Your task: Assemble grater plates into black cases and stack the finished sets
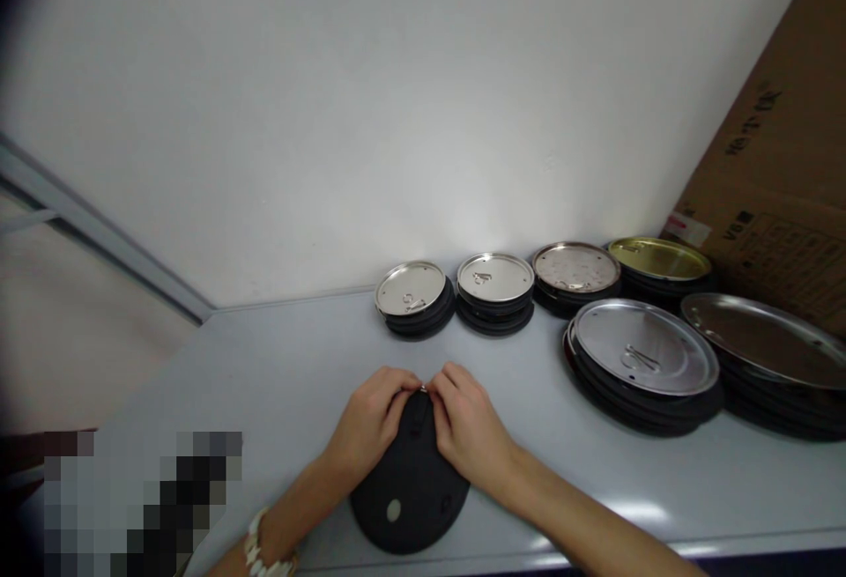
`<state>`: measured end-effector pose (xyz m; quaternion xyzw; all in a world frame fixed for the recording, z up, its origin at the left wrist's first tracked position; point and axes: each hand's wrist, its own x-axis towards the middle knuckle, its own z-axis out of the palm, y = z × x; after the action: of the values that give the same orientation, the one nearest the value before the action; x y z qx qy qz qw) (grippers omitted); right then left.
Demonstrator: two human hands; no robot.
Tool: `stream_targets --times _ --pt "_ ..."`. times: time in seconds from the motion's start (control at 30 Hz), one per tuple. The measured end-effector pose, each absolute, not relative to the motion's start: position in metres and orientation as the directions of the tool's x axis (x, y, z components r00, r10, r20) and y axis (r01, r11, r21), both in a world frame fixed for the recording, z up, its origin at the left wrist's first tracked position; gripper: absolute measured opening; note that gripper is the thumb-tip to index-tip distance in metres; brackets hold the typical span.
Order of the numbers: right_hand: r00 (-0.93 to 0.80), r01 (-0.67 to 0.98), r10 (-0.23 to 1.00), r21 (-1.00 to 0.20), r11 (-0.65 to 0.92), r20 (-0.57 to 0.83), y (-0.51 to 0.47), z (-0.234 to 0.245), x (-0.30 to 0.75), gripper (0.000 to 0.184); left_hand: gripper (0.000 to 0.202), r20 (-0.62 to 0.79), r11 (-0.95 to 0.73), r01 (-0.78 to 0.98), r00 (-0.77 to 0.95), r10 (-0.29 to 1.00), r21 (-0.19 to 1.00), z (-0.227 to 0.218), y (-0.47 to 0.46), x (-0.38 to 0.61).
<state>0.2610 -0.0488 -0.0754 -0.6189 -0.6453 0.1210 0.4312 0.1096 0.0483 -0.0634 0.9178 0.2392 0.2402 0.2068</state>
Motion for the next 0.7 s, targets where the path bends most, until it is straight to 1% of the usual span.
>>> stream_targets --times 0.13,0.3,0.47,0.7 --pt "0.139 0.708 0.907 -0.68 0.189 0.397 -0.0503 -0.0766 0.2606 0.023 0.025 0.367 -0.822 0.307 0.78 0.506 0.48 -0.0606 0.0473 0.1091" --pt "0.147 0.688 0.907 -0.7 0.192 0.394 -0.0501 -0.0777 0.2618 0.023 0.024 0.405 -0.836 0.277 0.775 0.486 0.473 -0.0594 0.0464 0.1095" --pt "0.156 0.696 0.906 -0.694 0.182 0.394 -0.0492 -0.0774 0.2608 0.023 0.024 0.395 -0.834 0.292 0.775 0.493 0.468 -0.0601 0.046 0.1101" --pt "0.173 0.731 0.901 -0.665 0.153 0.397 -0.0498 -0.0801 0.2575 0.023 0.023 0.375 -0.818 0.296 0.776 0.507 0.493 -0.0592 0.0463 0.1113"
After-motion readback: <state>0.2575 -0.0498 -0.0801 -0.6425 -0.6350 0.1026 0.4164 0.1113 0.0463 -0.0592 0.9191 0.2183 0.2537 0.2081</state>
